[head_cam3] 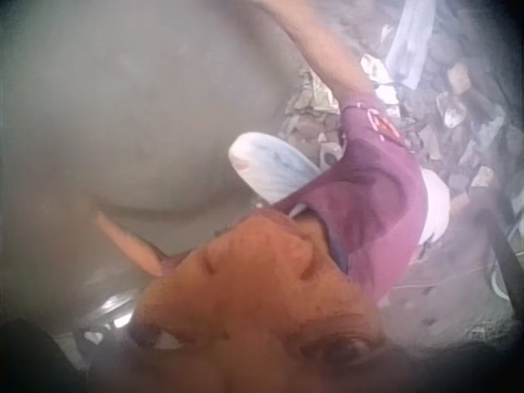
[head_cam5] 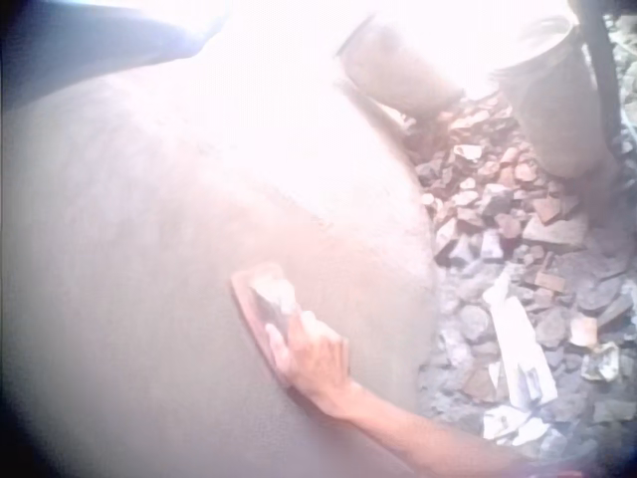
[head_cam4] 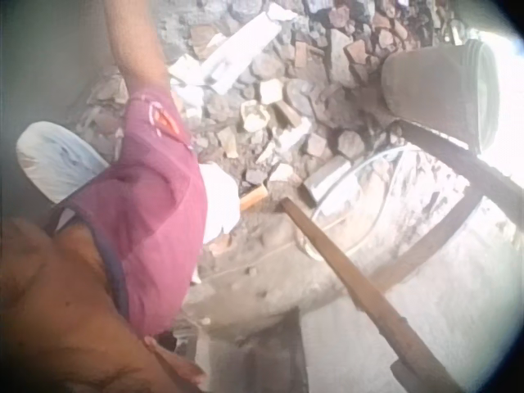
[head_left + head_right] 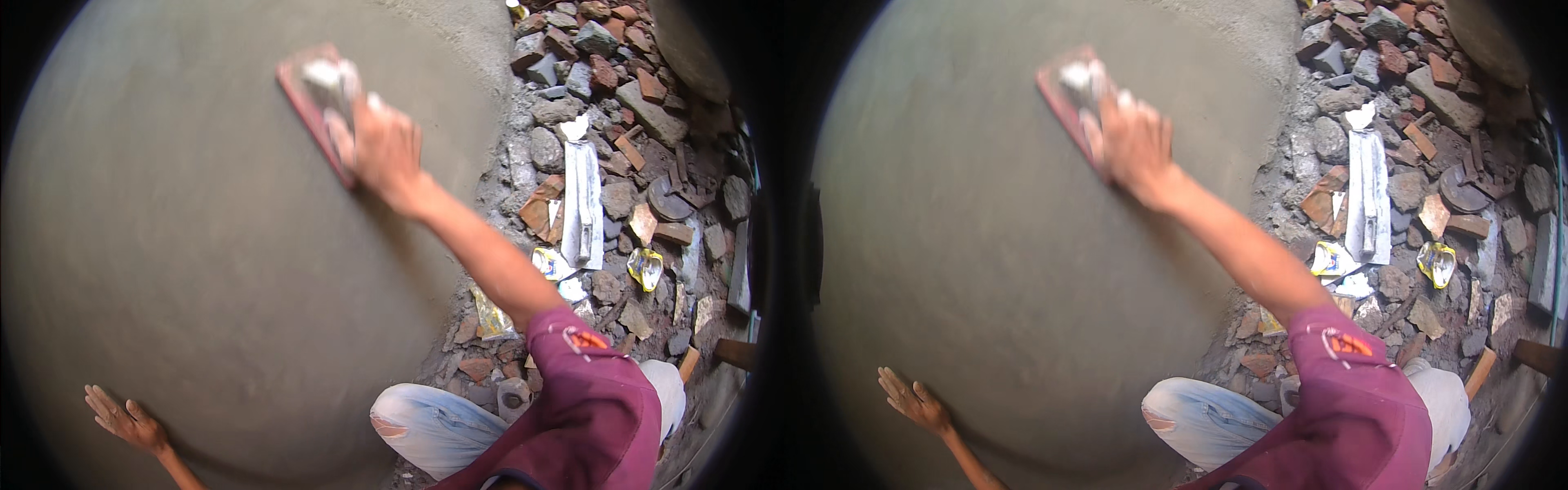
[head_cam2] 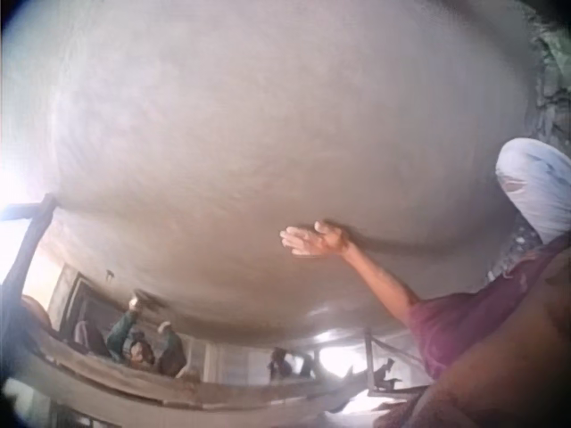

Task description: The person smooths a curved concrete wall using a pink trowel held in the right hand, moving it in circular and sweeping motions. The person occasionally touches the wall with the left hand to check the surface while remaining in a squatting position.

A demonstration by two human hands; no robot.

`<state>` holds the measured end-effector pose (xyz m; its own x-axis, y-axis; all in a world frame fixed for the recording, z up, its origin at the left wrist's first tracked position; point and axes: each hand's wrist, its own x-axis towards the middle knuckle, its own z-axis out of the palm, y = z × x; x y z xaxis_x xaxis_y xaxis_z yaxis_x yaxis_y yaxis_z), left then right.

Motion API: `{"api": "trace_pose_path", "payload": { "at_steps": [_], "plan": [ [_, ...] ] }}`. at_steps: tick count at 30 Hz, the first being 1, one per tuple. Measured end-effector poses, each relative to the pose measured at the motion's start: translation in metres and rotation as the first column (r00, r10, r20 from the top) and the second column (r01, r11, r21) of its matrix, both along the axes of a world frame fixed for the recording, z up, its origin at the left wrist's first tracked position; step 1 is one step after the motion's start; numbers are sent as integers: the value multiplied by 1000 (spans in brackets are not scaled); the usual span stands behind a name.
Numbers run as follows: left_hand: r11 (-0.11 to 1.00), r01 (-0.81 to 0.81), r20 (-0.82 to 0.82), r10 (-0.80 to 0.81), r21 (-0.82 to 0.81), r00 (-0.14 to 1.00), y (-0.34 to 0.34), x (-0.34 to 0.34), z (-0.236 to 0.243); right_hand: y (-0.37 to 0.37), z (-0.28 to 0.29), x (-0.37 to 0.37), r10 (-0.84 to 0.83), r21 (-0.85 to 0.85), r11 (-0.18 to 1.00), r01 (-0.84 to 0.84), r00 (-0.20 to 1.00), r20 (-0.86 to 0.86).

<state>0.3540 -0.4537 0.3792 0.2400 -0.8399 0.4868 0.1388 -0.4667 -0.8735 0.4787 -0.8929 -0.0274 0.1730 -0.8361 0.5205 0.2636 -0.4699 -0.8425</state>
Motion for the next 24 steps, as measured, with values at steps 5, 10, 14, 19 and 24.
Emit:
{"api": "trace_pose_path", "payload": {
  "at_steps": [5,10,14,19,24],
  "plan": [
    [999,41,-6,-41,-17,999,-6,17,-10,-122,60,57,291,163,953,-257,925,-243],
    [1000,17,16,-17,2,1000,5,4,-2,12,24,-5,90,7,996,-89,995,-52],
    [1000,4,6,-4,-17,1000,-1,4,-3,-25,32,7,5,-44,999,-9,997,-77],
    [999,39,1,-39,-33,999,-16,5,-8,-127,91,25,301,196,943,-268,939,-166],
    [1000,7,-24,-6,9,1000,5,18,-8,19,30,-14,124,-99,987,-126,992,-27]
  ]
}}
